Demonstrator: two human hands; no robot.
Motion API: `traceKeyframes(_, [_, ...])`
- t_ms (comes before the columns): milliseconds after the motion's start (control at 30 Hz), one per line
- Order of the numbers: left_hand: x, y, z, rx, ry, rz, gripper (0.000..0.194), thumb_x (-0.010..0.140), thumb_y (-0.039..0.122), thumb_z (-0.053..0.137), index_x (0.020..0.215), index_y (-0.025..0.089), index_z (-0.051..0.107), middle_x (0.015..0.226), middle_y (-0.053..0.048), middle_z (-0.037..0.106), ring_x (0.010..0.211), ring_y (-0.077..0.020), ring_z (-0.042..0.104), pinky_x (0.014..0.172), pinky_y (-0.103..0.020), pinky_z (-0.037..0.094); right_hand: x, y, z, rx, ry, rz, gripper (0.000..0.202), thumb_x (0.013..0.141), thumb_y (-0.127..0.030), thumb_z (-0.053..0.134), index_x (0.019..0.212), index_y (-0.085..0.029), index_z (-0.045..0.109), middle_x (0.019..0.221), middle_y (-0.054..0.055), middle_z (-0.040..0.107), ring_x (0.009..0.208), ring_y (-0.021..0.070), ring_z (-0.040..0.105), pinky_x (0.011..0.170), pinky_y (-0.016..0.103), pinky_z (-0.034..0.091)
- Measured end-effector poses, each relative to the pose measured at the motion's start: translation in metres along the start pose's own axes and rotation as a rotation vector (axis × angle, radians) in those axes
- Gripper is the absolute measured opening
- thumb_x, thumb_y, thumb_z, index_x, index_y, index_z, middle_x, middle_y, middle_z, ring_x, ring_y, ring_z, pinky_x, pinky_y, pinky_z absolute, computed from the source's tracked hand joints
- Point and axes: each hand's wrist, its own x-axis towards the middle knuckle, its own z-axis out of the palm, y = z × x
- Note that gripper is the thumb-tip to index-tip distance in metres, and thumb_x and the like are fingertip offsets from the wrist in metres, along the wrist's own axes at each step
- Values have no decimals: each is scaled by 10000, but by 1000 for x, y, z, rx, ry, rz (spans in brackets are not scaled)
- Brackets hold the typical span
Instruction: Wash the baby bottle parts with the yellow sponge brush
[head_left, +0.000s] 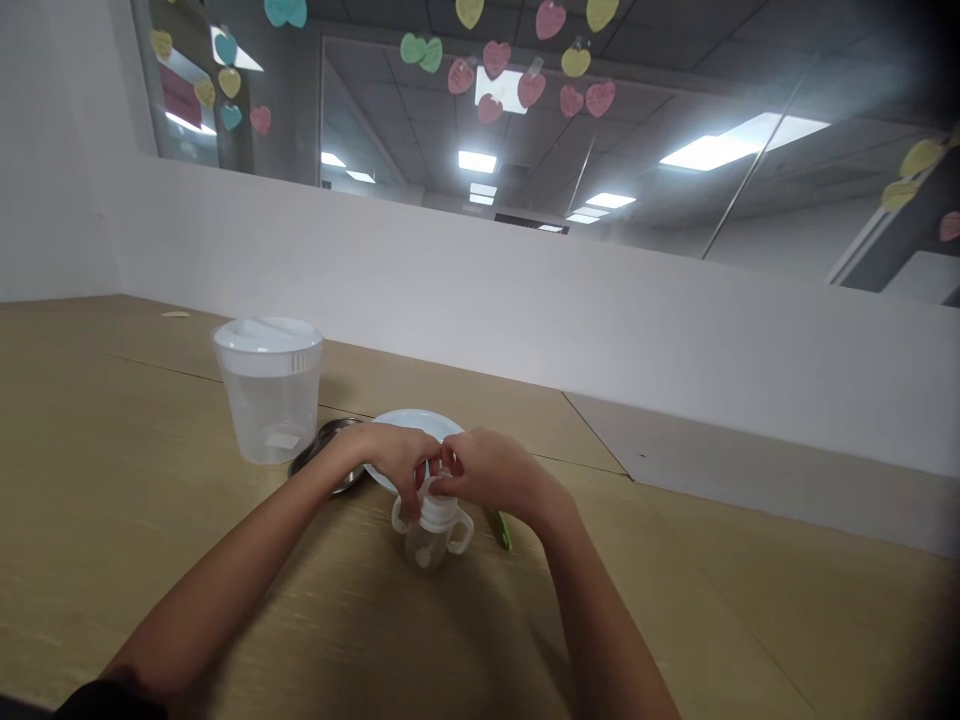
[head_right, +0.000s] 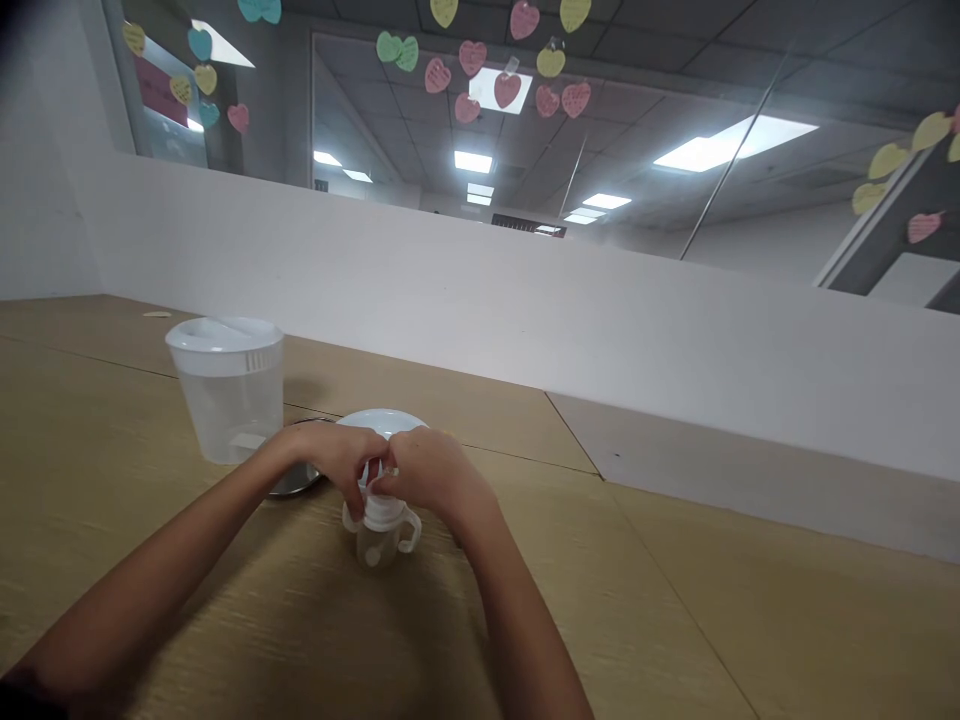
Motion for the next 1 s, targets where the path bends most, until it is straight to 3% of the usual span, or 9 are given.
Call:
traceKeyframes(167, [1,0,-1,-45,-31,20,448,473,351,752,868,193,611,768,17,632,688,-149,580,589,-216,402,-6,2,-3,-15,18,-51,113,727,-195,514,668,-173,608,648,14,609,558,113,491,464,229,239])
traceKeyframes(467, [5,-4,4,-38,-62,34,416,518,332,726,878,188,575,717,30,595,656,-135,571,539,-193,398,-5,-6,-1,-47,-2,57,257,804,-327,476,709,-165,651,665,57,626,584,143,524,473,249,235])
traceKeyframes(633, [5,-6,4,-53,-27,49,483,492,298,740,938,188,589,813,16,623,700,-140,578,596,-199,422,-6,-4,-1,-14,26,4,197,710,-336,583,817,-178,632,732,31,636,619,145,534,481,236,259])
traceKeyframes(767, [5,-7,7,-75,-25,37,396,520,318,721,879,184,622,790,30,642,713,-145,583,620,-202,427,-5,-6,0,79,-48,-82,285,616,-248,664,893,-196,620,802,12,639,666,138,545,494,214,295])
traceKeyframes(867, [5,-9,8,-83,-7,25,399,515,325,720,881,191,635,834,34,654,742,-151,589,631,-205,428,-3,-8,3,78,-66,-56,277,616,-202,654,891,-182,633,798,20,644,654,135,547,484,211,298])
traceKeyframes(1000, [5,-7,7,-81,-41,16,408,487,311,740,861,180,644,821,20,663,718,-159,595,616,-219,426,0,-12,6,68,-64,-23,227,644,-299,638,837,-181,666,745,27,645,621,136,548,452,218,289])
